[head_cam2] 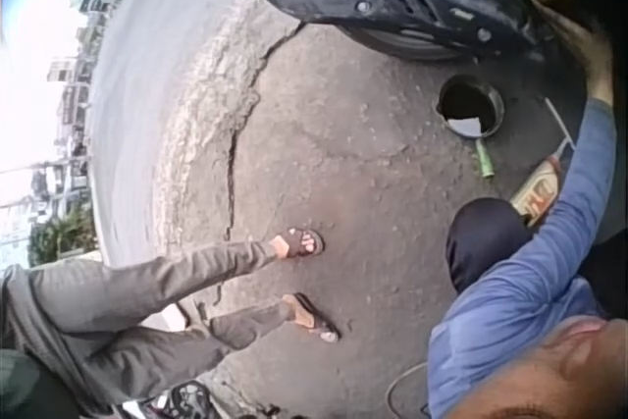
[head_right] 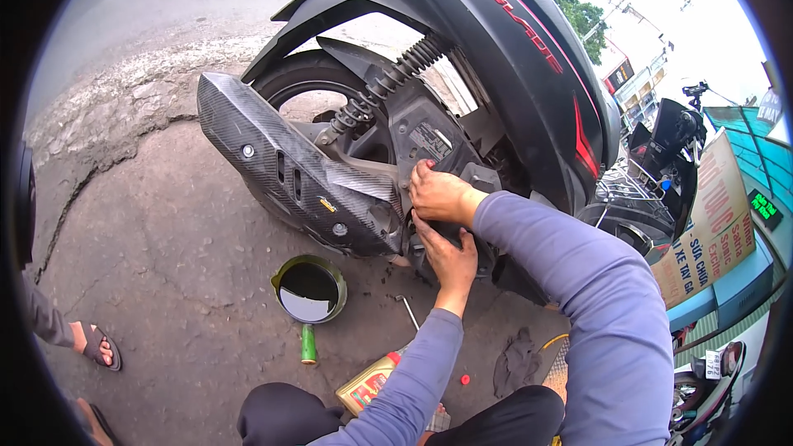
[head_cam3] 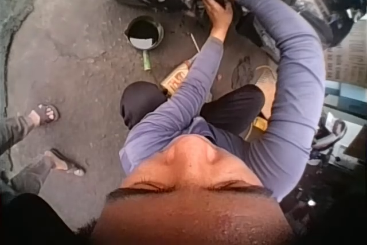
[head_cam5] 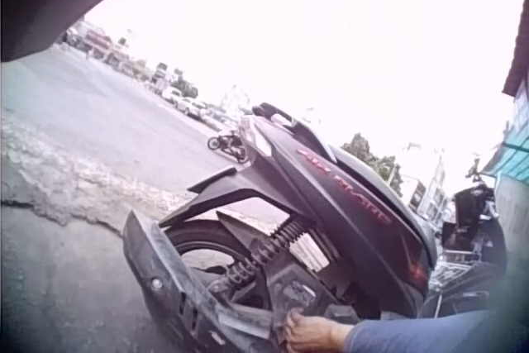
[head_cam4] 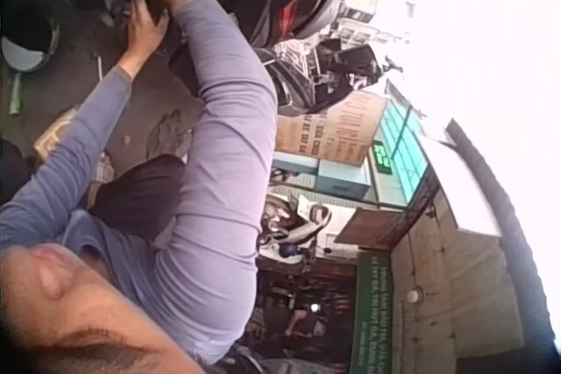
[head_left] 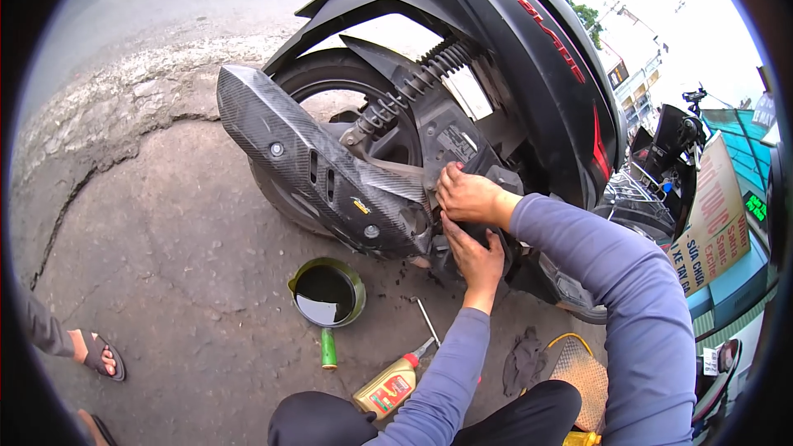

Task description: Replacing the engine oil of a motorcycle.

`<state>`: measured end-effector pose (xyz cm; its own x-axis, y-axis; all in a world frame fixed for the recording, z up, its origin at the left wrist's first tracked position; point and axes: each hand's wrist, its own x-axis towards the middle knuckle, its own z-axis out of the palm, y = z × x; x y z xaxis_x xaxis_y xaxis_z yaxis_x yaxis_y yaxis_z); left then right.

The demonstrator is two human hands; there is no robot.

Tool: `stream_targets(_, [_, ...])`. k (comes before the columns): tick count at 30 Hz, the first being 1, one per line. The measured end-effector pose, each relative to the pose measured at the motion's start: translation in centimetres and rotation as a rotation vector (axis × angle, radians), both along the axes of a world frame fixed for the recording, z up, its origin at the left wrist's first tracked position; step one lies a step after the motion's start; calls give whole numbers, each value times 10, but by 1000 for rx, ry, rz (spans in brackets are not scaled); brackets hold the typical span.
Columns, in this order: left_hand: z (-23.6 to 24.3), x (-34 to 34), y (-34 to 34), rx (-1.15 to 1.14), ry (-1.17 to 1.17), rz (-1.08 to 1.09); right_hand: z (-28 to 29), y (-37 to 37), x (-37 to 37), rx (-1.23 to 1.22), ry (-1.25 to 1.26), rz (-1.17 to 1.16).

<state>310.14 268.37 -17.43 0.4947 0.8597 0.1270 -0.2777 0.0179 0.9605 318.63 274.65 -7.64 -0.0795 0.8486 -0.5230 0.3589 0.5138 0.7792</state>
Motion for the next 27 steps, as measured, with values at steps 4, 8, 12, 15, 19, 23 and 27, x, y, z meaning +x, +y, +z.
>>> stream_targets(4, [1,1,-2,-13,20,-24,-1,3,-3,-98,-3,-154])
stream_targets(8, [-3,-3,1,6,42,-51,-2,8,-12,-56,0,-212])
stream_targets(12, [-1,-8,3,30,23,-49,-7,10,-17,-67,-42,-347])
stream_targets(15, [-2,-9,5,81,-22,-101,-3,6,-15,-59,-34,-412])
stream_targets(19, [-30,-18,17,142,-207,31,1,-11,-57,77,-374,-237])
stream_targets(23, [-84,-53,24,-196,-477,-362,13,-84,-150,475,38,-1025])
stream_targets(27, [-167,-72,18,-286,196,-750,-17,-223,-191,621,935,-1546])
